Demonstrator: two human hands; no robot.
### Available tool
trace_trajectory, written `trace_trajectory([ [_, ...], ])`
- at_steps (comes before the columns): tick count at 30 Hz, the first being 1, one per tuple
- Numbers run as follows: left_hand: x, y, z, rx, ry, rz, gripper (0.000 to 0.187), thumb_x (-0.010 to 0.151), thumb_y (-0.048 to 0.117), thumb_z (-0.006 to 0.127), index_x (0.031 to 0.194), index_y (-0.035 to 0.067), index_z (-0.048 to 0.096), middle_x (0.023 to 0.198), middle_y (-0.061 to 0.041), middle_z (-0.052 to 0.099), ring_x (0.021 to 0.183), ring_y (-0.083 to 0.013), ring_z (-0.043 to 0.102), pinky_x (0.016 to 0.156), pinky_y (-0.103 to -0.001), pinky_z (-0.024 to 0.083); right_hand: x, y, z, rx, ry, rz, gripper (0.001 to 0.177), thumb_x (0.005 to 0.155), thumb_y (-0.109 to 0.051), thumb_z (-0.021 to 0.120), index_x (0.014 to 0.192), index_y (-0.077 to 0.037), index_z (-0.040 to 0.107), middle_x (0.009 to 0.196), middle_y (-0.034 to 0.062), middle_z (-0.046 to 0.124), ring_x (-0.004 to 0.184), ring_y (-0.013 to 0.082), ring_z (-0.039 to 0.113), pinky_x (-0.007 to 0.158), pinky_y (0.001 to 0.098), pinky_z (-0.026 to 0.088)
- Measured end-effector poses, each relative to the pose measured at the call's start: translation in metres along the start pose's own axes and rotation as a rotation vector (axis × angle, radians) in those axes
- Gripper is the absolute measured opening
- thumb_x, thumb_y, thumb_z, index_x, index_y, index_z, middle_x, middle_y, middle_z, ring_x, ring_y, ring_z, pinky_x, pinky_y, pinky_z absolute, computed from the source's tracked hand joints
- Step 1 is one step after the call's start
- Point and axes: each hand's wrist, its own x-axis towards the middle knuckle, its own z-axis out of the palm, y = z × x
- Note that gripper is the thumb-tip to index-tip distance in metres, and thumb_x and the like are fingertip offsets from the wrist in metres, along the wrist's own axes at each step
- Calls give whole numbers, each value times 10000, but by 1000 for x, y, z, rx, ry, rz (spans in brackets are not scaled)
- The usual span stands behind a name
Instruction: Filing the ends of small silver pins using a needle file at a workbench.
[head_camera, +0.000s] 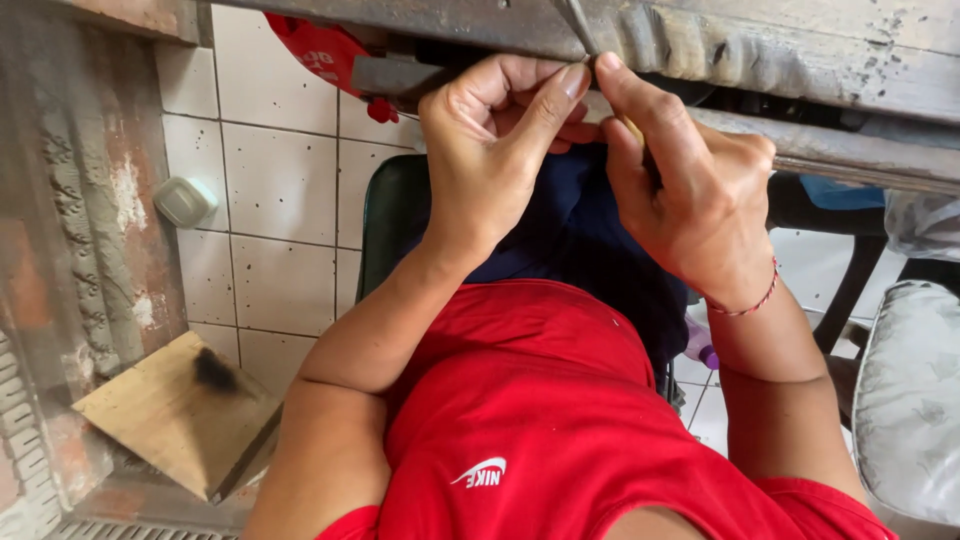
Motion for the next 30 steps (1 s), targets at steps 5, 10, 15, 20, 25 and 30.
trace_trajectory([
  [5,1,0,-1,47,6,-36,212,934,282,698,926,71,709,770,-59,752,661,-154,780,592,-221,605,-31,3,3,-47,43,35,262,1121,90,683,1384,93,675,1229,150,808,651,168,635,581,308,467],
  [10,3,3,0,54,3,-71,220,924,294,701,916,74,712,761,-61,755,656,-176,797,568,-209,597,-35,4,4,-115,3,40,273,1117,44,712,1389,31,701,1174,109,836,633,159,625,537,304,428],
  [15,2,1,-2,24,-27,-1,171,956,217,701,953,47,724,832,-67,759,747,-158,777,696,-267,688,-2,2,7,-54,2,-25,266,1171,38,604,1434,61,633,1303,155,806,780,203,748,613,325,515],
  [20,2,3,-1,44,-2,-29,193,936,264,703,923,72,713,779,-53,746,703,-155,780,629,-246,635,-14,2,6,-3,34,5,264,1147,63,656,1409,93,638,1237,173,798,710,187,686,622,311,510],
  [25,3,4,-1,62,-5,-66,216,919,285,705,910,69,715,757,-67,753,649,-171,786,591,-217,592,-32,3,6,-71,29,34,247,1119,54,682,1365,64,692,1293,130,790,632,149,633,544,295,450],
  [30,2,-2,-3,14,-6,-45,171,937,232,720,938,61,722,788,-77,763,697,-161,781,630,-242,638,-22,8,19,-88,60,-21,292,1114,104,717,1398,49,679,911,89,769,567,158,535,522,316,416],
])
